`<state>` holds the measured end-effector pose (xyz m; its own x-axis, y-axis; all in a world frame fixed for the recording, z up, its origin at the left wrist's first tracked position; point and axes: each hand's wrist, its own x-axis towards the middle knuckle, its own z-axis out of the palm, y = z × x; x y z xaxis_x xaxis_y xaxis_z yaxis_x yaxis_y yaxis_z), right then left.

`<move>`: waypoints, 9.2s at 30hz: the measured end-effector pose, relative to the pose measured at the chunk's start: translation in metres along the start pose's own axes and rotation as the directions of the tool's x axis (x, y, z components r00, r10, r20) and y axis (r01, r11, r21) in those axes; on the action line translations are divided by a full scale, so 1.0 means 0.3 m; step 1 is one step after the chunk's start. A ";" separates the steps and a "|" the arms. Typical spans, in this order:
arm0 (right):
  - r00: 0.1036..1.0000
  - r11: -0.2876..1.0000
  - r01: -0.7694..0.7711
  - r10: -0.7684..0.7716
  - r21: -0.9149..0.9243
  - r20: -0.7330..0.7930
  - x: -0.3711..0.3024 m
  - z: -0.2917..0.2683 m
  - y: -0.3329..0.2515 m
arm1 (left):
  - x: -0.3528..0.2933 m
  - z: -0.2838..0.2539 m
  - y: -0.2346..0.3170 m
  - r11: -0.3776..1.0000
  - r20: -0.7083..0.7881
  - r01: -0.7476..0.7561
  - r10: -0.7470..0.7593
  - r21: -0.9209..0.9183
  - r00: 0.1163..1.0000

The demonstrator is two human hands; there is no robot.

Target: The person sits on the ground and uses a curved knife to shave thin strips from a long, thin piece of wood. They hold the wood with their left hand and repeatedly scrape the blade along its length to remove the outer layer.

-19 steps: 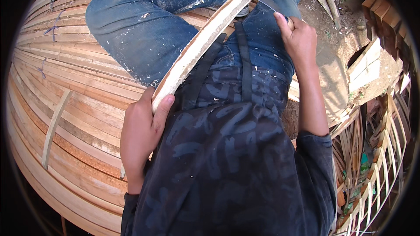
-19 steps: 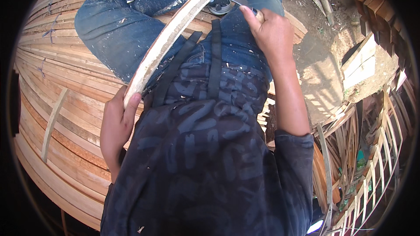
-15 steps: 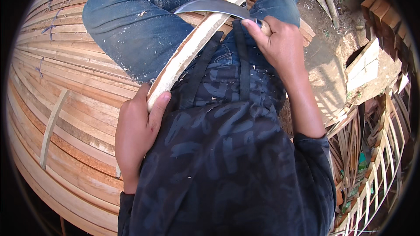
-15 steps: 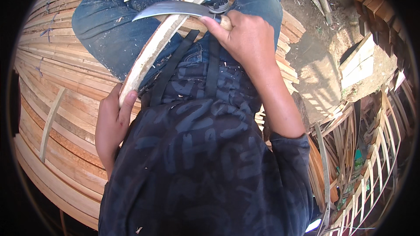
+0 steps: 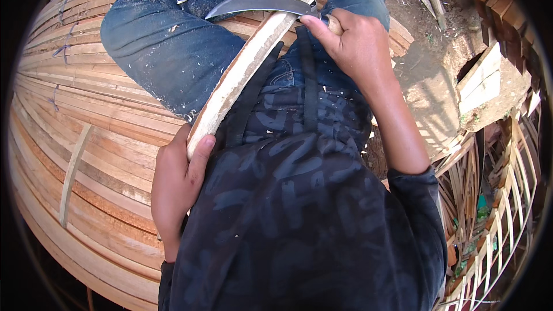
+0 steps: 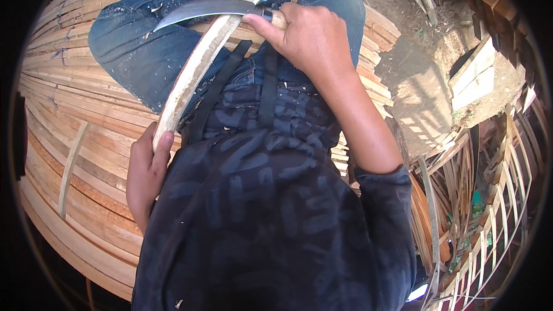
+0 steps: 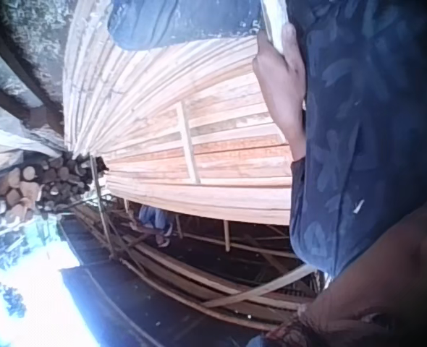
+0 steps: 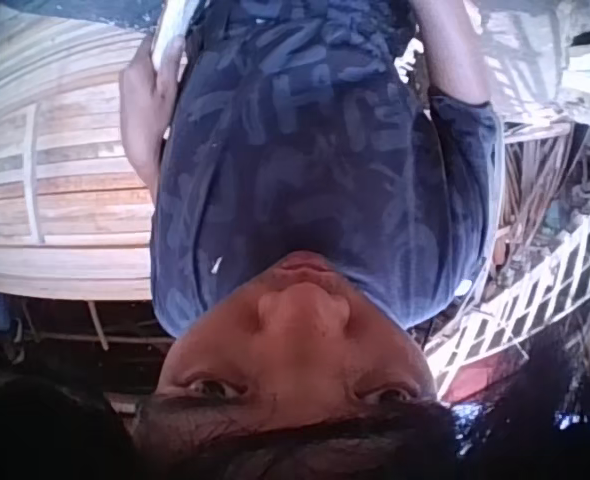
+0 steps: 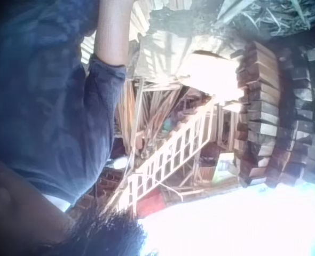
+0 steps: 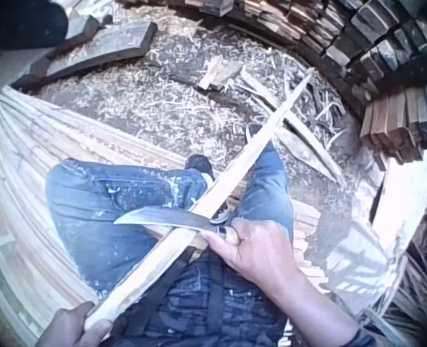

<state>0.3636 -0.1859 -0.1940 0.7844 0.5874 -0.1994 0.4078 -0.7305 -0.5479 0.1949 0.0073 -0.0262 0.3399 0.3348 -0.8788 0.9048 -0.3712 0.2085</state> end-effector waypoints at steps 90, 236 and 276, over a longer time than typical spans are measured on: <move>0.876 0.856 -0.462 0.482 0.230 -0.033 0.060 -0.028 0.353 | -0.077 -0.017 -0.074 0.992 -0.255 0.040 -0.009 0.118 0.967; 0.869 0.563 -0.429 0.044 0.706 0.493 -0.028 0.176 0.024 | 0.128 -0.082 -0.453 0.961 -0.292 0.161 -0.091 0.225 0.952; 0.884 0.273 -0.450 0.002 0.850 0.468 -0.018 0.092 -0.022 | -0.005 -0.201 -0.284 0.946 -0.338 0.188 -0.091 0.265 0.937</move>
<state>0.3440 -0.1747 -0.2119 0.4754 0.6808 -0.5572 -0.6395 -0.1675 -0.7504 0.1328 0.0905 -0.0167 0.3223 0.6399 -0.6976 0.8515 -0.5180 -0.0817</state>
